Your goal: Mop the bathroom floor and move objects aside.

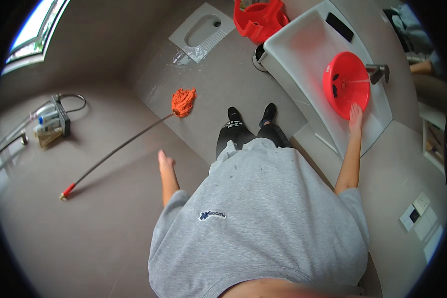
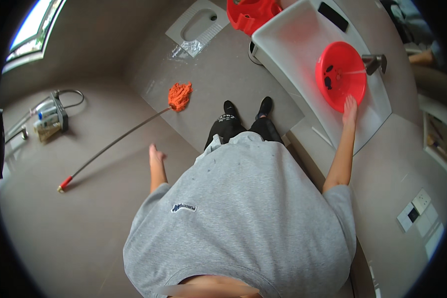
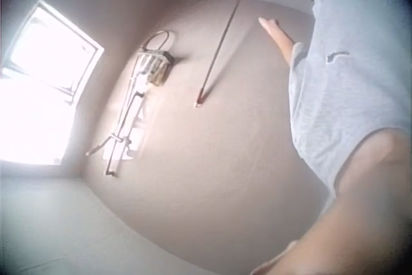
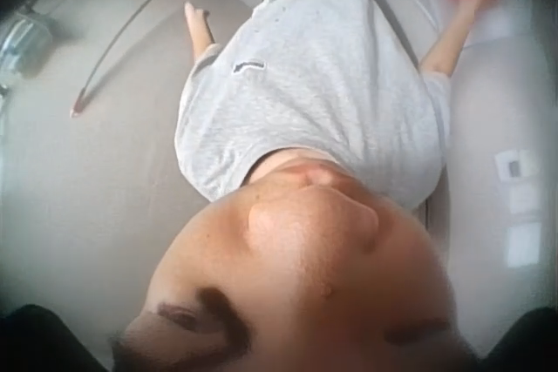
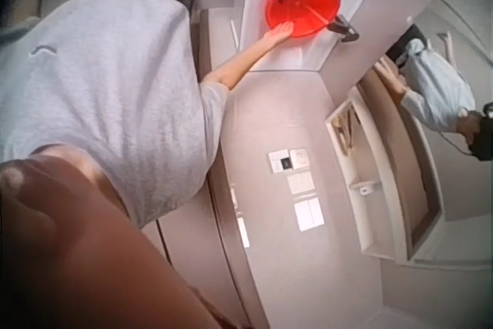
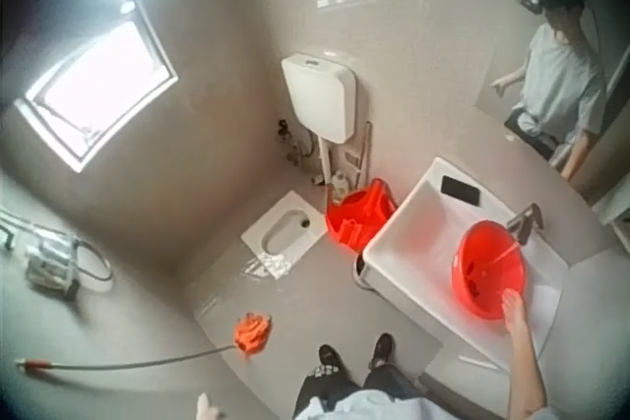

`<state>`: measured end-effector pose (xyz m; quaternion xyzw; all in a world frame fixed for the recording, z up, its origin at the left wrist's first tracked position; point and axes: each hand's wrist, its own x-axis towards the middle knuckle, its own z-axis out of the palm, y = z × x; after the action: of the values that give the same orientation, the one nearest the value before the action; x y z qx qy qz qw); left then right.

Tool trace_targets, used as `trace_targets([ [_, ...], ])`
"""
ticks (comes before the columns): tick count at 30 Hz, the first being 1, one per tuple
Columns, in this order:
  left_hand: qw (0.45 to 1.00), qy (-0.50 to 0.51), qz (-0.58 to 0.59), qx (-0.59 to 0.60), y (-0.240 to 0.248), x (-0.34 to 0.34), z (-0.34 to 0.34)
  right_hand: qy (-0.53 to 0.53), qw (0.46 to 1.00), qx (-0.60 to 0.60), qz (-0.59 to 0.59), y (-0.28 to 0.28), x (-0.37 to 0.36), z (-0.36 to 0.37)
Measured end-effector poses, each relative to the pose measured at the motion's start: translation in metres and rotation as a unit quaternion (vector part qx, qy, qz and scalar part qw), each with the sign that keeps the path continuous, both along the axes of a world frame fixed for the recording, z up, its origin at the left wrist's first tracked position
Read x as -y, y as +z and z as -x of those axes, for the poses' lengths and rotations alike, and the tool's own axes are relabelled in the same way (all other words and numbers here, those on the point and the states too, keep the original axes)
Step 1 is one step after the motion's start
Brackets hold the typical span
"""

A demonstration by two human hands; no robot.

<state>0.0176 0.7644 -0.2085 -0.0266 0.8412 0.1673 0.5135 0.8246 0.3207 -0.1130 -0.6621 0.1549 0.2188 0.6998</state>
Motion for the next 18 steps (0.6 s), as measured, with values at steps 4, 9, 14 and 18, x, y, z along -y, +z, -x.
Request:
trace_targets([
  [4,0.896,-0.167,-0.400,0.099,0.060,-0.092,-0.086,-0.039,0.997,-0.006,0.071,0.022,0.022,0.049],
  [9,0.853,-0.116,-0.444,0.248,0.111,-0.094,-0.093,0.036,0.997,0.026,0.060,0.043,-0.045,0.083],
  [14,0.863,0.180,-0.290,0.372,0.069,-0.076,-0.005,0.195,0.978,-0.051,-0.050,0.050,-0.216,0.154],
  [18,0.770,0.197,-0.409,0.449,0.138,-0.107,0.047,0.407,0.891,-0.085,-0.182,0.100,-0.387,0.219],
])
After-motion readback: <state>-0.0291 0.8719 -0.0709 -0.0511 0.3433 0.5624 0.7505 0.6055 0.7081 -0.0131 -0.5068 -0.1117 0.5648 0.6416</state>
